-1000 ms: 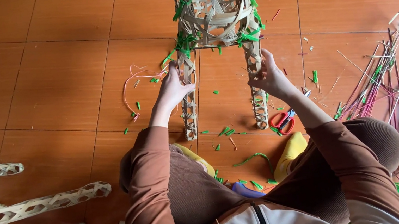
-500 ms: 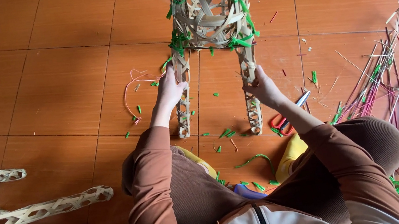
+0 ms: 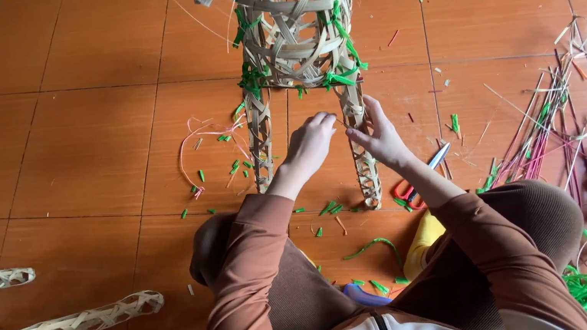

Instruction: Assembling and securing a woven bamboo animal structure using plastic ties and scissors.

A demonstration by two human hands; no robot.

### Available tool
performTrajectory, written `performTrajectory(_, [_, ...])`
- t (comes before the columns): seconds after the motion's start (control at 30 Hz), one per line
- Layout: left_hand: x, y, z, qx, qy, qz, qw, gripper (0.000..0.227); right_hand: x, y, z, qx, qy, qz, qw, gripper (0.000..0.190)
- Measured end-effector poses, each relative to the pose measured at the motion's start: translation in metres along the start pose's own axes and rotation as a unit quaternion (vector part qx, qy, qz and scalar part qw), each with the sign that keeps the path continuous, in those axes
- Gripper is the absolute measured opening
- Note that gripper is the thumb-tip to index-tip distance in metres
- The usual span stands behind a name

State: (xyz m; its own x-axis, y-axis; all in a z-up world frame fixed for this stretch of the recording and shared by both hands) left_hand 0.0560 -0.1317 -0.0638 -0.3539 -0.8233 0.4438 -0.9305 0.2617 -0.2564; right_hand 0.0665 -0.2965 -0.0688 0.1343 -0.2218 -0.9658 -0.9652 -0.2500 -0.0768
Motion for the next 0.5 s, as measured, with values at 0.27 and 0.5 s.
performTrajectory(0.27, [-0.017, -0.017, 0.042, 0.053, -0.084, 0.029, 0.995, 0.013, 0.002, -0.002, 0.001, 0.013, 0.081, 0.016, 0.997, 0.063])
performTrajectory(0.5, [-0.035, 0.004, 0.076, -0.136, -0.016, -0.159, 0.978, 0.013, -0.01, -0.001, 0.001, 0.01, 0.107, 0.017, 0.994, 0.06])
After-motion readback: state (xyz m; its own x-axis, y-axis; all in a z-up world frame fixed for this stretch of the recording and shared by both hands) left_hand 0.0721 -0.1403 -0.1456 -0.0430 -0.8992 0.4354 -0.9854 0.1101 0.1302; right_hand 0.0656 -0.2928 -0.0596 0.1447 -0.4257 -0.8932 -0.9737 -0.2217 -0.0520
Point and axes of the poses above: each hand's wrist, its own y-axis away from the middle knuckle, its own z-axis out of the palm, x = y × z, the point moved 3 cm from there along -y, towards the middle knuckle, and after that the axes turned 4 degrees about x, right-handed, at the moved point
